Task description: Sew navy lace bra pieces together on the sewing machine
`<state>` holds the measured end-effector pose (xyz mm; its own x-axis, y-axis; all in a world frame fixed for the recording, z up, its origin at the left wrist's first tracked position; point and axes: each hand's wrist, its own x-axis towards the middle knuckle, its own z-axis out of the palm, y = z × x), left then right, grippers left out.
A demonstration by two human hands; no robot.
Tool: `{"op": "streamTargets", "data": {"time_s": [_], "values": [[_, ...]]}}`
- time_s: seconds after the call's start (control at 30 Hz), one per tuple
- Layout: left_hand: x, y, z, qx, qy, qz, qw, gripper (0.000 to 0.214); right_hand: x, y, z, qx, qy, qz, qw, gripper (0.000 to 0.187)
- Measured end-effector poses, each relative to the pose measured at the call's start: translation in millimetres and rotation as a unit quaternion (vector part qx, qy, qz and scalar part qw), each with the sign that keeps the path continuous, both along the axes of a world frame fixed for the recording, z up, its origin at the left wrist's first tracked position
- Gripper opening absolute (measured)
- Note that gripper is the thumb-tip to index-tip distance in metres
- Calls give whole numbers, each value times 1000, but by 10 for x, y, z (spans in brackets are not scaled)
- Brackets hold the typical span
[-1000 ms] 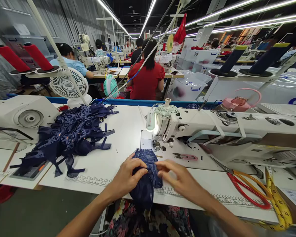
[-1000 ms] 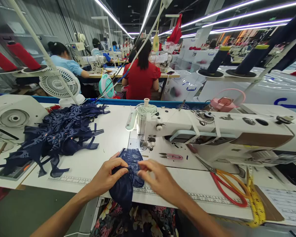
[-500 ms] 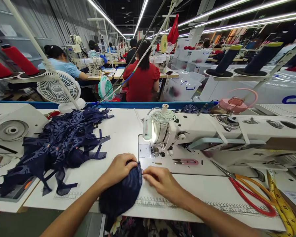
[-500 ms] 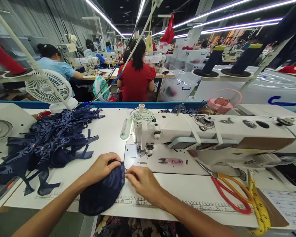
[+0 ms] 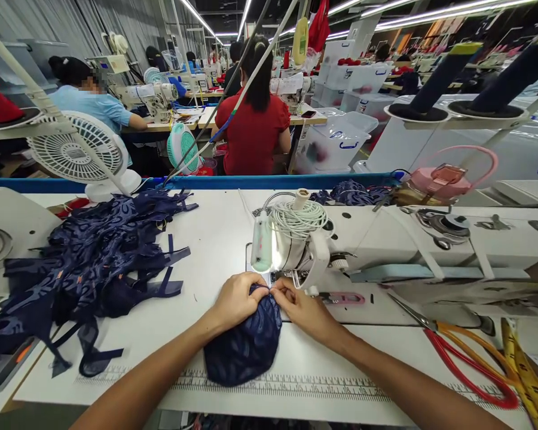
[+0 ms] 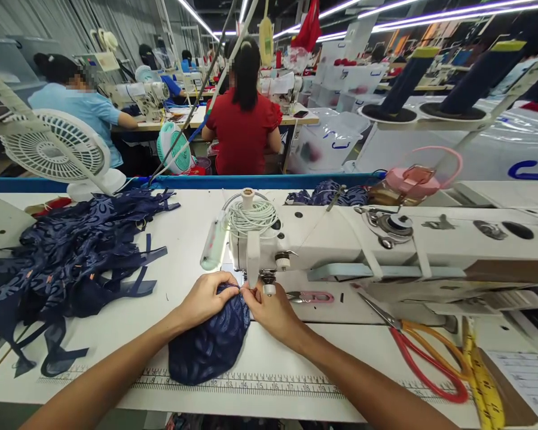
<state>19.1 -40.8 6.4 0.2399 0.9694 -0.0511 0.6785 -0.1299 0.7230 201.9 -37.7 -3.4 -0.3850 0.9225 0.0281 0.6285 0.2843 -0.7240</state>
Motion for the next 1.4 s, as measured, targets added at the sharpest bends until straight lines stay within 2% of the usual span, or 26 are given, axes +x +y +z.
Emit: {"op": "streamTargets", "data": {"time_s": [0.1, 0.23, 0.37, 0.43, 0.63, 0.87, 1.13, 1.4], "values": [[39, 37, -25, -10, 27, 36, 999, 12, 20, 20, -46, 49, -34, -4, 998, 30], [84, 79, -42, -8, 53, 42, 998, 10, 122, -20, -92, 118, -73, 6, 990, 31], [81, 101, -39, -6, 60, 33, 998, 10, 224, -112, -167, 277, -150, 22, 949, 34], [72, 104, -34, -5, 62, 30, 998, 11, 245, -147, -205, 317, -168, 32, 933, 34], [68, 118, -40, -6, 75, 22, 997, 14, 246, -153, -227, 348, -179, 42, 919, 33], [58, 106, -36, 5, 71, 16, 997, 12, 228, -162, -206, 351, -210, 67, 910, 32], [69, 121, -109, 20, 47, 31, 998, 12, 250, -163, -141, 346, -167, 67, 921, 30], [59, 204, -189, 17, 49, 38, 998, 15, 276, -158, -181, 359, -185, 63, 912, 31]]}}
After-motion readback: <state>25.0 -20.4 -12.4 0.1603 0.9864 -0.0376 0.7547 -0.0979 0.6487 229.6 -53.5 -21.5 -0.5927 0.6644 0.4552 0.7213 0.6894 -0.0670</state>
